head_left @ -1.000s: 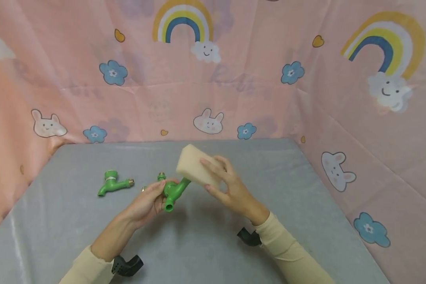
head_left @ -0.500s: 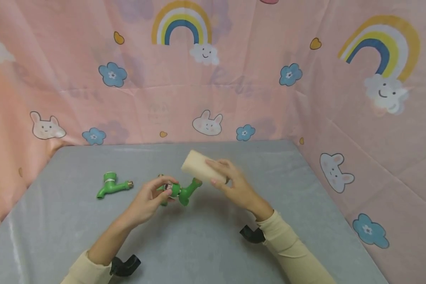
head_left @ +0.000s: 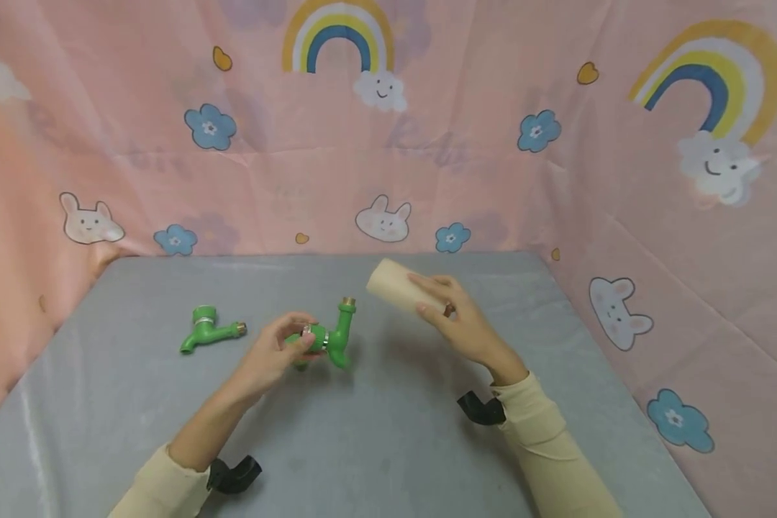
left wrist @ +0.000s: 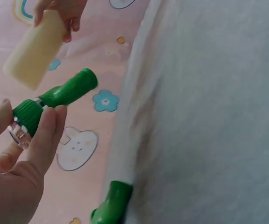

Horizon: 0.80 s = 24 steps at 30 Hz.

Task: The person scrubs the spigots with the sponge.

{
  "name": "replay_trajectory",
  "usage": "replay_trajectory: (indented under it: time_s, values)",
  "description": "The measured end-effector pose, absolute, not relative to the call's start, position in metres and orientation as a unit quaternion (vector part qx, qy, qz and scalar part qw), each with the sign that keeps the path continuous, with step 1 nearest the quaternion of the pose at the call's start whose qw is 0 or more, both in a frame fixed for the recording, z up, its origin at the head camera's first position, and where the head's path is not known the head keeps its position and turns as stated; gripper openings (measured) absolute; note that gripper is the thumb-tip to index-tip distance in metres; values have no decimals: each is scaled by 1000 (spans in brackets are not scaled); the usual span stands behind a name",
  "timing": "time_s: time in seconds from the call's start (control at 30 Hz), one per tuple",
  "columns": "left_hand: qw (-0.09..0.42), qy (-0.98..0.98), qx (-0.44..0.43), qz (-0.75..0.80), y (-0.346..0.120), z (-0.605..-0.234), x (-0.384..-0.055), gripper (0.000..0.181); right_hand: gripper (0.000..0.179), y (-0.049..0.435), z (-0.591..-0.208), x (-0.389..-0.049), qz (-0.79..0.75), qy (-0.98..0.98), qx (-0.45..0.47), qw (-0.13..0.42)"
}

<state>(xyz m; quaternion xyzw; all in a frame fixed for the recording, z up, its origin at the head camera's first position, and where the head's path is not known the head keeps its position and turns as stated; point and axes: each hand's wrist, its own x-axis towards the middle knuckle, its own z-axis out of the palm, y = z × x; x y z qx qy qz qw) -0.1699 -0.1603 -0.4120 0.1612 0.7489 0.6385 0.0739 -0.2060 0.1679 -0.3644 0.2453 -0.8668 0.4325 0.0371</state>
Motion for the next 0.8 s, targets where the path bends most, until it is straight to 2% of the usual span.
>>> replay_trajectory:
  time_s: [0.2,0.47,0.57,0.8]
  values:
    - [192,691,152,680,-154,-428,-171,38,49,163,-363,-206,435,-864,249,47]
    - [272,675,130,673,-144,-443,-163,38,49,155,-369,-204,437,-865,245,33]
    - [264,711,139,637,-142,-444,-163,39,49,154,-370,-204,437,-866,241,28]
    - [199,804,173,533,-149,-428,-165,40,49,156,-375,-206,434,-868,241,22]
